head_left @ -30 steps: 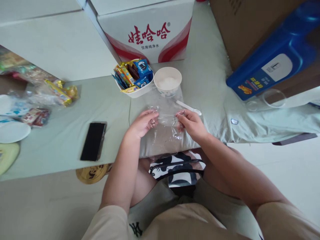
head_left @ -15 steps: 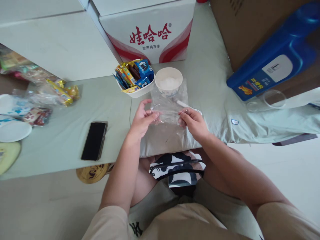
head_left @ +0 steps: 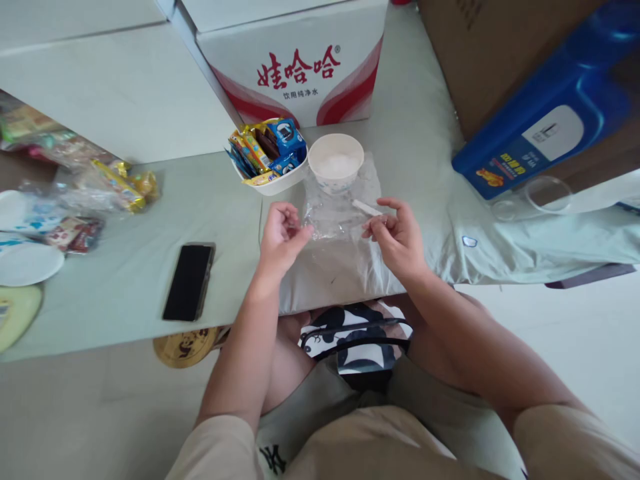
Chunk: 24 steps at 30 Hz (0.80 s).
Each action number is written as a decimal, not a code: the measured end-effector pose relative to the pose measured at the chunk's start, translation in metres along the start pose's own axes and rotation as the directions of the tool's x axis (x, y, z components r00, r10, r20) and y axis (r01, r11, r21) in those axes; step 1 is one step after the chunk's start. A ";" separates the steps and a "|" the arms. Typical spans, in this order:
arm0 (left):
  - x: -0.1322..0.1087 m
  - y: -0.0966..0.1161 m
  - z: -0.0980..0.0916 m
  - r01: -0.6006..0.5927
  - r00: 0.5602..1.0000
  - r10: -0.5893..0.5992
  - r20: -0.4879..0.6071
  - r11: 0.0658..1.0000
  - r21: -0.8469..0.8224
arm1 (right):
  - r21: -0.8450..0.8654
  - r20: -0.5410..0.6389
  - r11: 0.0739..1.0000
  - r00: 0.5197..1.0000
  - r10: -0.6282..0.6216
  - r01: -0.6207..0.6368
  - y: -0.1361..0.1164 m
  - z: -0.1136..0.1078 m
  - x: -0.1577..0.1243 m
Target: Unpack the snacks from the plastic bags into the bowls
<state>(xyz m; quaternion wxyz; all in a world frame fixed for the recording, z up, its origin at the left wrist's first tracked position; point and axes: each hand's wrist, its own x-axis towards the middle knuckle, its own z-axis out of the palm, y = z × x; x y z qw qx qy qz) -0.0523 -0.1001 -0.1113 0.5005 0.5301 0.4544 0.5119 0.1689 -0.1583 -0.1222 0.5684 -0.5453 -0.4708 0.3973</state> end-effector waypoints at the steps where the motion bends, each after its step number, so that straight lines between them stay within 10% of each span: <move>1: 0.000 0.000 -0.001 0.012 0.999 -0.009 -0.045 0.998 0.063 | -0.006 -0.002 1.000 1.000 -0.002 0.002 0.001 0.000 0.000; 8: -0.006 0.009 0.005 0.459 0.864 -0.482 0.148 0.873 0.163 | -0.022 0.004 1.000 1.000 0.007 -0.006 0.005 0.004 0.002; 16: -0.005 0.012 0.009 0.535 0.844 -0.503 0.185 0.804 -0.260 | -0.067 0.071 0.997 0.997 0.042 -0.037 0.006 0.008 0.001; 24: -0.004 0.020 0.004 0.579 0.813 -0.535 0.229 0.785 -0.222 | -0.057 0.062 0.996 0.995 0.076 -0.073 0.003 0.009 0.003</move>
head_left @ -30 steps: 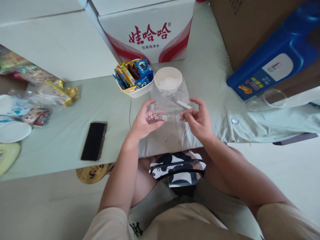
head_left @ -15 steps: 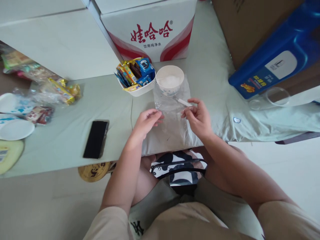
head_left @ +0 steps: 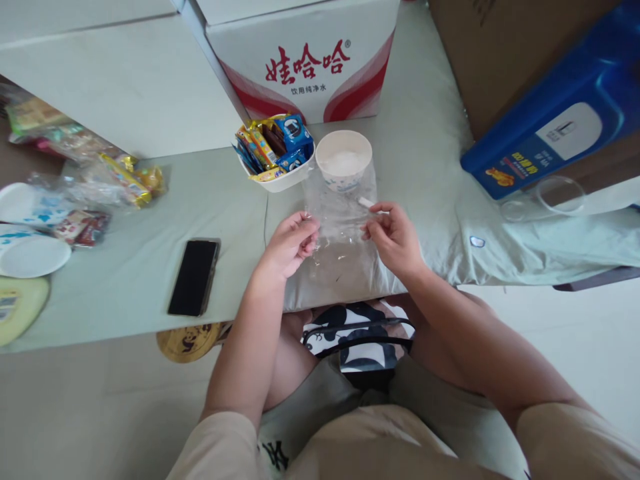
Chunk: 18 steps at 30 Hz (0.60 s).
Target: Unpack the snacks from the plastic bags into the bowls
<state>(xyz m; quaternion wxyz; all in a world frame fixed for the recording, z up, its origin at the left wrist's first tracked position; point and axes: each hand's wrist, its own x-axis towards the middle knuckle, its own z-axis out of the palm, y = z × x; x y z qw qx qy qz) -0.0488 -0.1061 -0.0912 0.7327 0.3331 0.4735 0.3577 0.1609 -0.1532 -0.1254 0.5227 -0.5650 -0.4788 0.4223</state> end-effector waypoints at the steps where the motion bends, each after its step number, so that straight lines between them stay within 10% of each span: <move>1: 0.000 0.000 -0.001 -0.003 1.000 0.003 0.014 1.000 -0.001 | 0.000 0.000 1.000 1.000 0.001 -0.001 0.000 0.000 0.000; 18: 0.005 0.000 -0.002 -0.037 0.999 0.035 -0.038 0.997 -0.068 | -0.006 0.005 1.000 1.000 0.006 -0.006 -0.001 0.000 0.000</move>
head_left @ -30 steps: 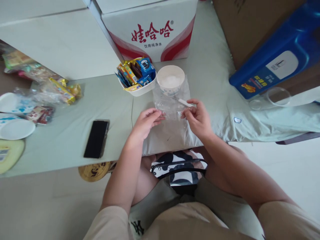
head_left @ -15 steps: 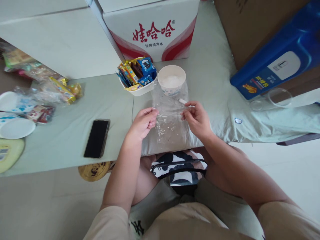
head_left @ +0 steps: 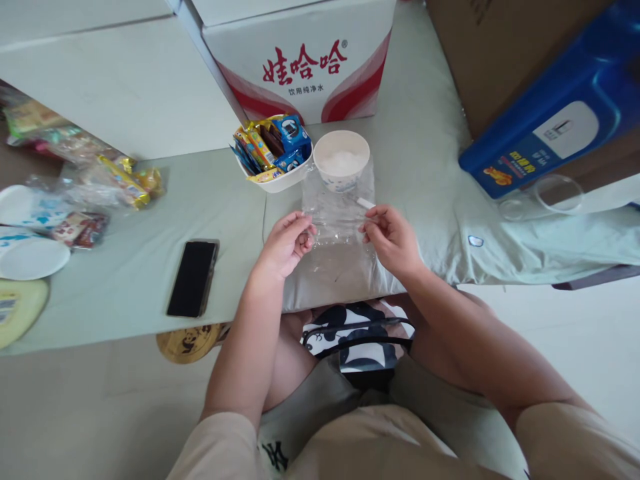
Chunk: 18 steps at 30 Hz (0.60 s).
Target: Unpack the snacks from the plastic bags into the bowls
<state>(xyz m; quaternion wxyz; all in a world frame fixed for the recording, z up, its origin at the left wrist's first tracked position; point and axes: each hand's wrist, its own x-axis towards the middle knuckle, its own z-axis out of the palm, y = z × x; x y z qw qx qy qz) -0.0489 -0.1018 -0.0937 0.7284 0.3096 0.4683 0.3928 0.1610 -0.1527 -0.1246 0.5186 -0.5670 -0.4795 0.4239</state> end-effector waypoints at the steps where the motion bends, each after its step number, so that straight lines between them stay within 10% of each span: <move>1: 0.000 0.001 0.000 0.002 1.000 -0.002 -0.002 1.000 -0.012 | 0.002 -0.001 1.000 1.000 0.001 -0.001 0.000 0.000 0.000; 18: 0.006 -0.006 -0.007 -0.223 0.963 0.253 -0.090 0.941 0.256 | -0.003 -0.006 1.000 1.000 0.003 -0.003 0.000 -0.001 0.000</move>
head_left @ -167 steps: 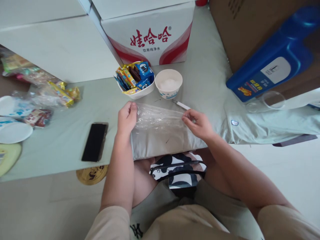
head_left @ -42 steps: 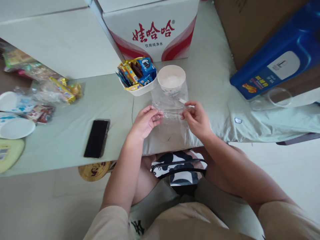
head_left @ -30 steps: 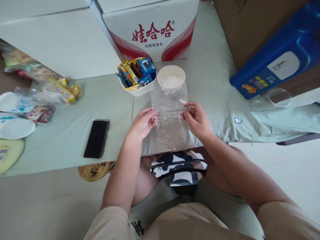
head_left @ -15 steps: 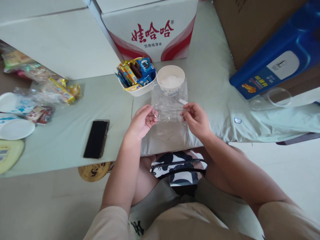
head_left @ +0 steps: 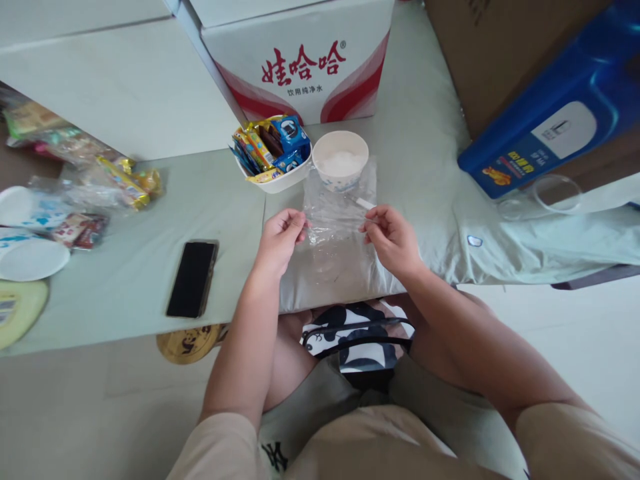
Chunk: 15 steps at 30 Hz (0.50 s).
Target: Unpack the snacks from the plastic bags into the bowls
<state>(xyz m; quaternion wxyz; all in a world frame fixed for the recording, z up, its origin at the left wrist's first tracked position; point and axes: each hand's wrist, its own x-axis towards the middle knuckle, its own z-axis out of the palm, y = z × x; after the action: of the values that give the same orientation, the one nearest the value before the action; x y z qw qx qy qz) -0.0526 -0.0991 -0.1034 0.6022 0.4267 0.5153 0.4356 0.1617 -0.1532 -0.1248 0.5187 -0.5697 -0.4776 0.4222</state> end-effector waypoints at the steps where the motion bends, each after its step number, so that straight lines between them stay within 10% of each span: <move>1: 0.000 -0.001 0.000 -0.020 1.000 0.021 -0.010 0.999 0.024 | -0.002 0.001 1.000 1.000 -0.001 0.001 0.000 0.000 0.000; 8: 0.001 0.000 0.000 -0.001 0.999 0.003 0.034 0.998 -0.067 | -0.019 0.012 1.000 1.000 0.004 -0.004 0.001 -0.001 0.000; 15: 0.004 -0.002 -0.011 -0.095 0.995 0.090 0.034 0.969 0.227 | -0.018 0.029 1.000 0.999 -0.018 0.019 0.001 -0.001 0.000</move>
<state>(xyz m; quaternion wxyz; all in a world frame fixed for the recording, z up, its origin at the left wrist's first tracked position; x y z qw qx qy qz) -0.0628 -0.0953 -0.1071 0.5342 0.5218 0.5344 0.3959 0.1626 -0.1536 -0.1254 0.5103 -0.5638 -0.4941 0.4214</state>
